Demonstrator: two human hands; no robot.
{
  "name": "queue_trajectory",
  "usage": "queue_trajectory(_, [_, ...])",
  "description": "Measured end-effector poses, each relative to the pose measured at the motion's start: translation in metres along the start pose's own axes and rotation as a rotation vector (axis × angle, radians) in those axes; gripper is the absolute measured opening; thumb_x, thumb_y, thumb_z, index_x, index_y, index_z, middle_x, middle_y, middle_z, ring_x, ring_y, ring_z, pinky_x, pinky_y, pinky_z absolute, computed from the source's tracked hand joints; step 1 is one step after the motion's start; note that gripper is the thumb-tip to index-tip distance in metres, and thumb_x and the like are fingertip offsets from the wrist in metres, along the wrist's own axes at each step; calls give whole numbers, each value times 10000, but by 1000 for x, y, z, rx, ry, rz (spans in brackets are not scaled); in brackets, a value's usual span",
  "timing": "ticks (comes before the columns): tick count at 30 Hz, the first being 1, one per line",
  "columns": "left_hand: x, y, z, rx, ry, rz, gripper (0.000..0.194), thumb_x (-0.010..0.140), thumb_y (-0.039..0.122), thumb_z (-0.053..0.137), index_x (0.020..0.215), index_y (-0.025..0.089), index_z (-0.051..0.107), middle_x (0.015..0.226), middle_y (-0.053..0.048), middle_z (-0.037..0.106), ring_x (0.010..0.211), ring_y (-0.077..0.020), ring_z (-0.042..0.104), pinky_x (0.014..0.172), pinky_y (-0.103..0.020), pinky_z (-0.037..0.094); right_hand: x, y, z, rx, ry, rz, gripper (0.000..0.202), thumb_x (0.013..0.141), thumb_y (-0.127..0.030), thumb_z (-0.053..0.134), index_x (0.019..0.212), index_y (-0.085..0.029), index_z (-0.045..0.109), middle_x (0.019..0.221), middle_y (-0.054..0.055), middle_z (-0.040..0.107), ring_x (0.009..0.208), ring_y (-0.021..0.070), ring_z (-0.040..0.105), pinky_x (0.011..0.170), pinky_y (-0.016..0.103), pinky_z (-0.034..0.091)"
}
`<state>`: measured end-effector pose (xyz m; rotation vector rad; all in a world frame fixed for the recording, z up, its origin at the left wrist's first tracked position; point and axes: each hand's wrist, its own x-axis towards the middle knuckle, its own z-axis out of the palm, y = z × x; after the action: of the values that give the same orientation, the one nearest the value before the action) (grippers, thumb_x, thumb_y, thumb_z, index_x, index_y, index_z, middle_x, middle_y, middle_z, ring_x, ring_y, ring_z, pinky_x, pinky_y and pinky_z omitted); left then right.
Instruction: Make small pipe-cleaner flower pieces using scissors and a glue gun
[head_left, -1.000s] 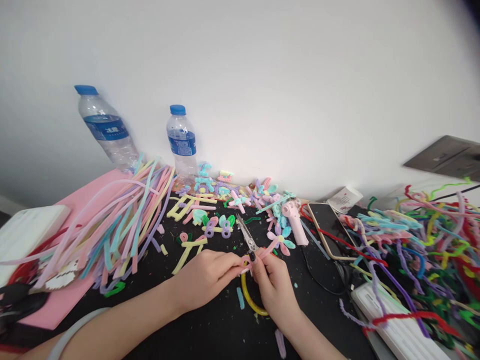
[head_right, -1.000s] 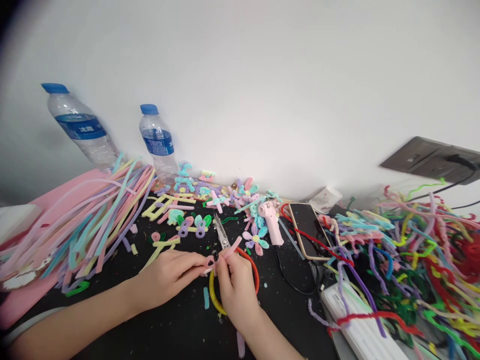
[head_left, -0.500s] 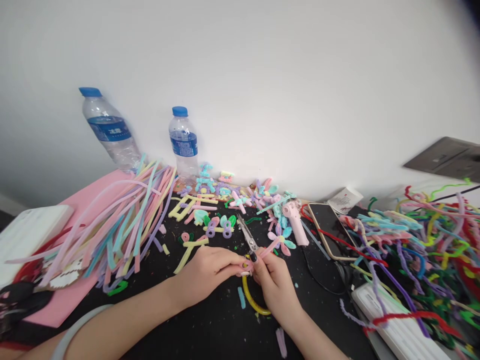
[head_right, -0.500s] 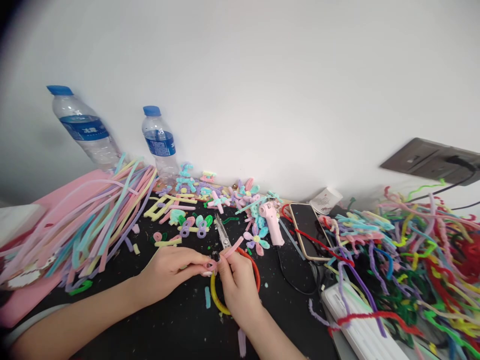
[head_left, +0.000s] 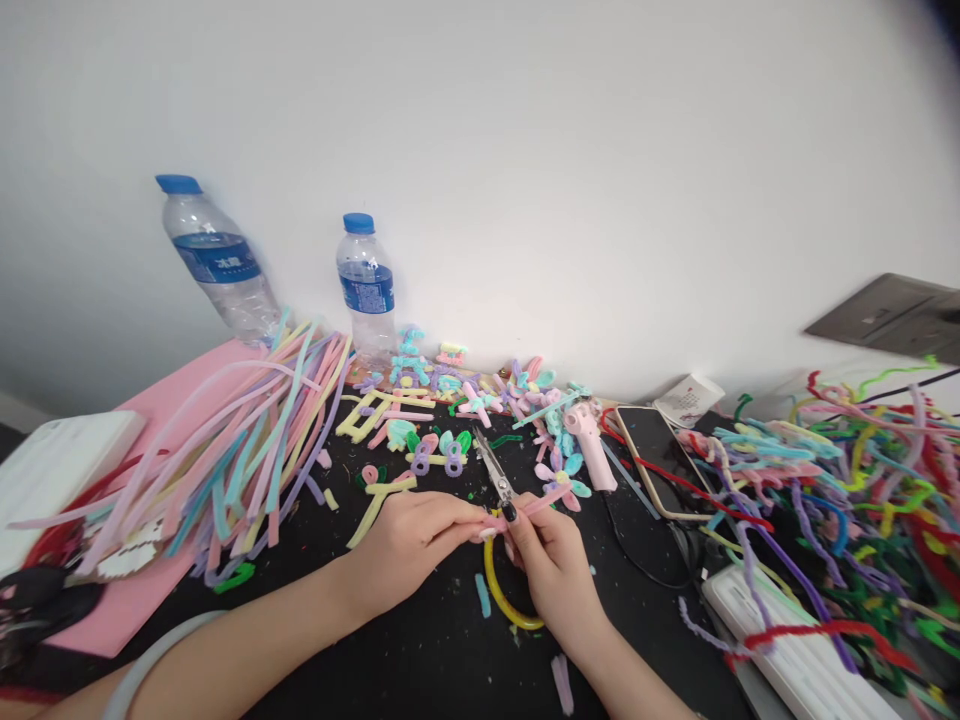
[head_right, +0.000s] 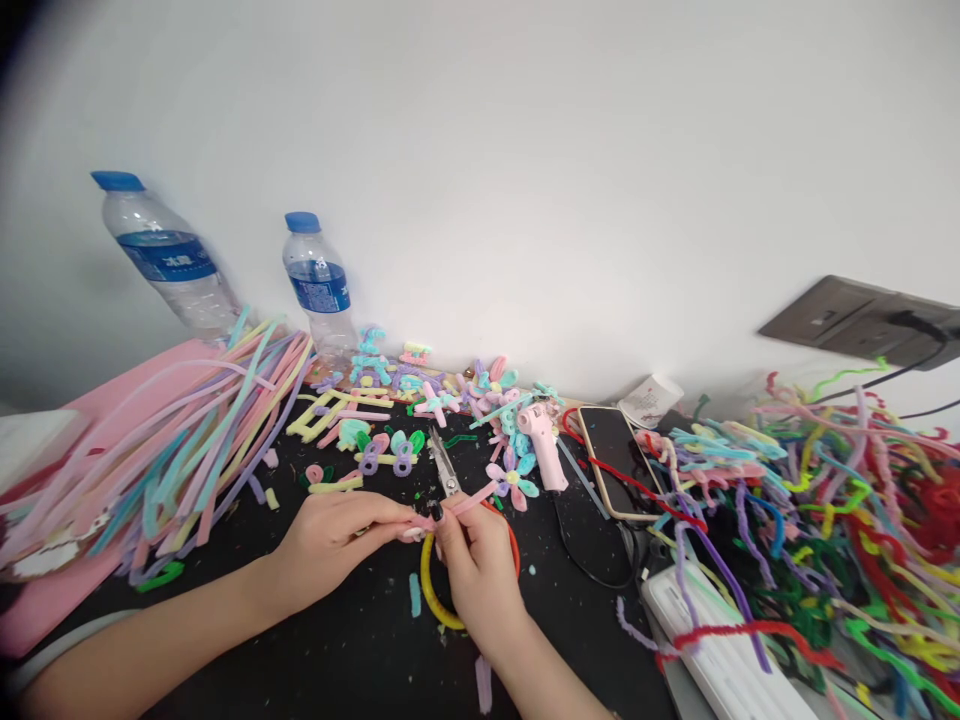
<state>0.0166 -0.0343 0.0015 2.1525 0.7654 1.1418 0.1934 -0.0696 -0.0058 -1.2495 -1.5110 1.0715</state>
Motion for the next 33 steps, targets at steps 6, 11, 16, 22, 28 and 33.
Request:
queue_trajectory(6, [5, 1, 0, -33, 3, -127, 139, 824, 139, 621, 907, 212, 705, 871, 24, 746, 784, -111, 690, 763, -188, 523, 1, -4, -1, 102, 56, 68, 305, 897, -415, 471, 720, -173, 529, 572, -40, 421, 458, 87, 338, 407, 219, 239])
queue_trajectory(11, [6, 1, -1, -86, -39, -108, 136, 835, 169, 608, 911, 201, 715, 859, -11, 741, 780, -135, 681, 740, -228, 542, 1, -3, -2, 115, 59, 86, 281, 875, -422, 507, 751, -173, 548, 582, -33, 441, 461, 89, 362, 392, 210, 260])
queue_trajectory(16, [8, 0, 2, -215, -56, -275, 102, 803, 190, 645, 840, 195, 740, 762, -12, 739, 695, -140, 685, 669, -230, 562, 3, -6, 0, 214, 80, 141, 282, 833, -453, 551, 756, -183, 523, 510, -60, 407, 409, 81, 337, 365, 202, 251])
queue_trajectory(22, [6, -2, 8, -418, -20, -415, 175, 766, 177, 666, 935, 142, 696, 857, -49, 755, 760, -186, 717, 694, -274, 601, 6, -9, 0, 263, 100, 160, 303, 819, -453, 572, 706, -179, 506, 485, -65, 434, 364, 59, 327, 341, 190, 231])
queue_trajectory(28, [2, -3, 2, 67, 0, -208, 106, 800, 244, 656, 884, 197, 701, 837, 6, 749, 725, -145, 698, 706, -239, 558, 6, -10, 1, 292, 76, 137, 283, 806, -433, 603, 712, -177, 524, 553, -39, 514, 369, 58, 352, 348, 200, 255])
queue_trajectory(33, [3, -4, -1, 172, -1, -62, 121, 853, 274, 593, 847, 202, 691, 808, 14, 744, 726, -132, 692, 688, -214, 529, 6, -10, 1, 292, 43, 117, 294, 803, -440, 609, 695, -176, 537, 576, -32, 528, 379, 64, 379, 358, 208, 283])
